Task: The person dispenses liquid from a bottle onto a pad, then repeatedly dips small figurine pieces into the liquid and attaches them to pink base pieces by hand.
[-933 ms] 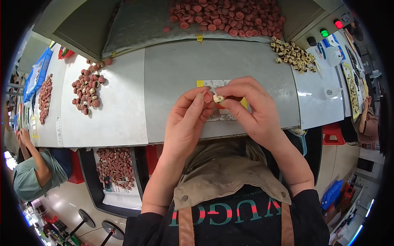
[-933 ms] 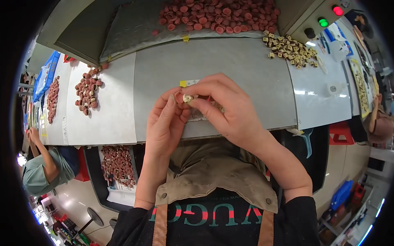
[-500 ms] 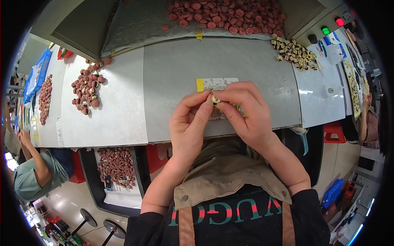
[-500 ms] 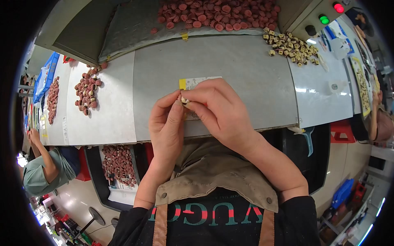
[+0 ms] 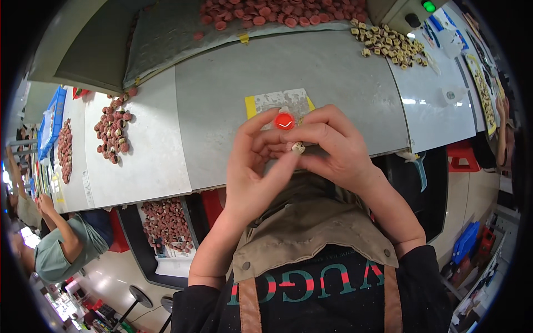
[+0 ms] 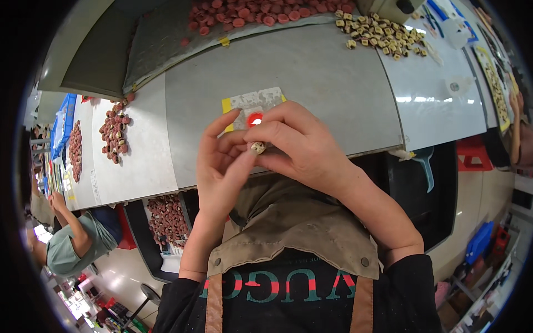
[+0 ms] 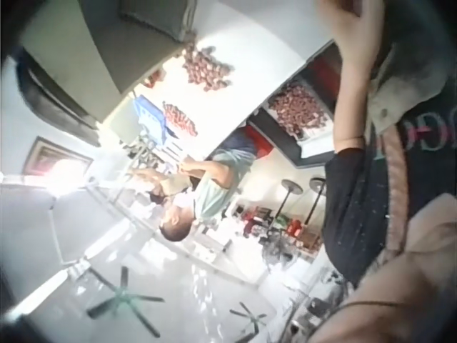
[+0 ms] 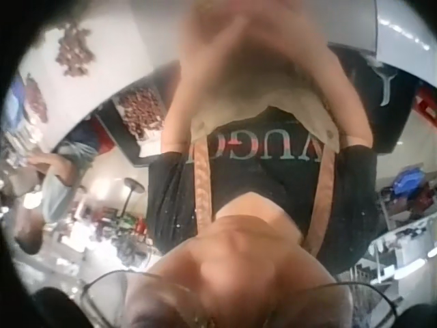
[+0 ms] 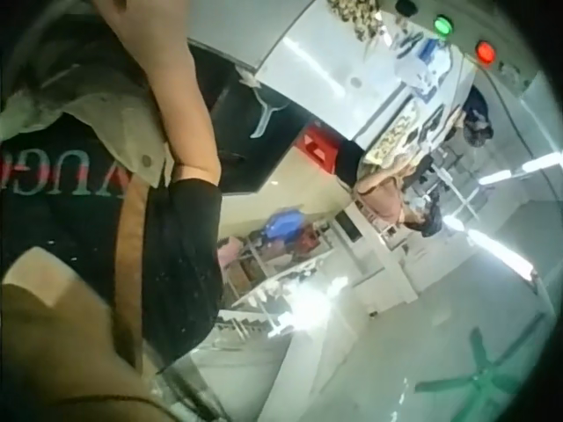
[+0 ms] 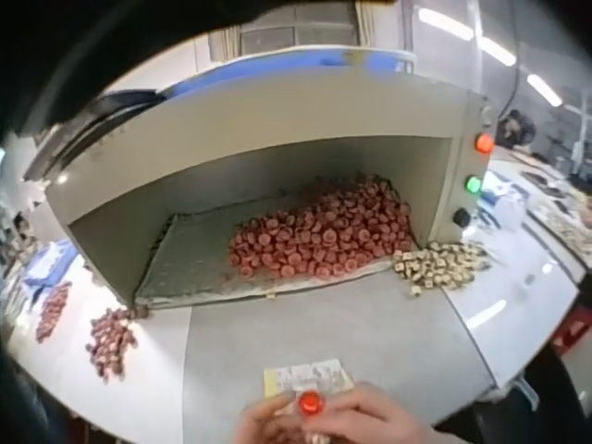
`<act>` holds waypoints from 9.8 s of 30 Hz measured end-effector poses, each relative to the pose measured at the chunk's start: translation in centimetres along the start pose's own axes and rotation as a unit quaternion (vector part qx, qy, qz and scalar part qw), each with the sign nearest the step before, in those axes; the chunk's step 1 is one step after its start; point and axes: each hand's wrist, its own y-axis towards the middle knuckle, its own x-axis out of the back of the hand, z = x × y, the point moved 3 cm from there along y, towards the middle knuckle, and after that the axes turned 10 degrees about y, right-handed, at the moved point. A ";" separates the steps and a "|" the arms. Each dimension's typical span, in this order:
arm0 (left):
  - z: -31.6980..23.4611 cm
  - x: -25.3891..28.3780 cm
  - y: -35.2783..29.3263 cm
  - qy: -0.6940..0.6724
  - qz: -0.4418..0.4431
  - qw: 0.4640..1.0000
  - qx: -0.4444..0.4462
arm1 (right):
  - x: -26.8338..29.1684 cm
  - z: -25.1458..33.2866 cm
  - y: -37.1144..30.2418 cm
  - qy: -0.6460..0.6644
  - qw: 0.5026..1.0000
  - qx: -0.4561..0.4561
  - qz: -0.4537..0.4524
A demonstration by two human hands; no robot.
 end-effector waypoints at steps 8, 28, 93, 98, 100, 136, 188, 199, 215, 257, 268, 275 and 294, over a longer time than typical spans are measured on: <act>1.1 -1.6 0.8 0.143 -0.037 0.988 -0.050 | 0.4 -1.9 -0.5 -0.046 0.997 0.045 -0.031; -4.1 18.4 4.0 0.799 -0.279 0.517 -0.129 | 12.1 -5.6 2.6 -0.189 0.973 -0.112 -0.075; 1.0 3.6 0.6 -0.349 -0.016 0.936 0.036 | 4.2 -1.2 3.0 -0.185 0.947 -0.248 0.089; 0.7 3.6 0.4 -0.293 -0.042 0.954 0.055 | 1.1 0.8 3.8 -0.110 0.968 -0.183 0.129; 0.9 3.8 0.3 -0.270 -0.041 0.961 0.034 | -0.2 0.9 4.0 -0.120 0.971 -0.140 0.150; -0.2 0.9 0.4 -0.028 -0.067 0.997 -0.023 | -1.0 0.7 1.1 -0.067 0.997 0.041 -0.024; -2.6 6.0 16.3 0.579 -0.135 0.768 -0.238 | 13.6 -8.8 3.3 -0.367 0.923 -0.101 -0.056; -6.0 4.7 14.1 0.434 -0.145 0.841 -0.288 | 12.5 -8.1 2.7 -0.329 0.936 -0.121 -0.022; -21.7 -3.4 -1.6 0.559 0.166 0.784 -0.212 | 8.6 -3.7 2.2 -0.178 0.976 -0.125 -0.012; 0.8 3.1 1.0 -0.287 -0.026 0.954 0.080 | 1.0 0.4 3.9 -0.172 0.970 -0.058 0.164; 1.0 3.5 0.8 -0.319 -0.021 0.945 0.073 | -0.4 0.2 4.2 -0.210 0.960 -0.022 0.182; 1.2 3.5 0.9 -0.342 -0.007 0.937 0.062 | -0.6 0.3 4.1 -0.221 0.956 -0.031 0.189; 0.3 2.3 0.7 -0.224 -0.002 0.970 0.088 | 0.8 -0.2 2.4 0.131 0.976 -0.170 0.030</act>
